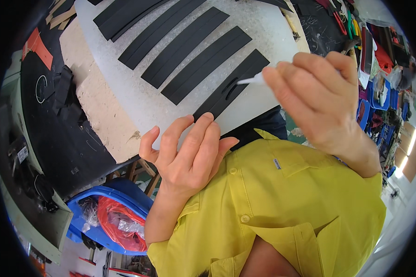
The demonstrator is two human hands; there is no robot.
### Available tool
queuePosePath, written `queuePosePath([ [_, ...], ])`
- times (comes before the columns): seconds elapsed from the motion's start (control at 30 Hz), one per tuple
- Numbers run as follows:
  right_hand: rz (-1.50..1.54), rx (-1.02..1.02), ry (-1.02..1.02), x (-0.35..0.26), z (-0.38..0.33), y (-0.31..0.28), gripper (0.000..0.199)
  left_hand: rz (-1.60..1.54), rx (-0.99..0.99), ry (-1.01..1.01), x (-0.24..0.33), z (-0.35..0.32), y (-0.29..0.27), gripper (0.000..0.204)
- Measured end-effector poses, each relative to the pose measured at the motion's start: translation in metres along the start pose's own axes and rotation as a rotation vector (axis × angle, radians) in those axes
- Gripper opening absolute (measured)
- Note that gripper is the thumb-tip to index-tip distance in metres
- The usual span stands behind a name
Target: The person applies glue from a tube onto black rectangular strips and presses them together to form bonded pairs. The person repeats this process for multiple strips, stacking the finished pairs on the work surface.
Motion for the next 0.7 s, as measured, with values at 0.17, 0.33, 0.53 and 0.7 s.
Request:
queuePosePath([
  [0.17, -0.001, 0.062, -0.008, 0.001, 0.004, -0.003, 0.039, -0.067, -0.068, -0.018, 0.0, 0.003, -0.002, 0.035],
  [0.33, 0.05, -0.004, 0.019, -0.007, 0.007, 0.007, 0.04, -0.065, -0.077, -0.017, -0.001, 0.004, 0.0, 0.036],
  [0.53, -0.033, 0.022, 0.077, 0.02, 0.01, -0.007, 0.041, -0.161, -0.058, -0.011, -0.004, 0.006, -0.01, 0.041],
  [0.7, -0.042, 0.118, 0.044, 0.017, 0.024, -0.005, 0.039, -0.105, -0.04, -0.007, -0.014, 0.022, -0.016, 0.05],
])
Point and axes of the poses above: each hand's wrist, its own z-axis towards the middle knuckle, its own y-axis out of the palm, x = y × z, the point moved 9 cm from there along z, towards the middle knuckle, and after that the axes turned 2 degrees about -z, right-handed, at the moved point
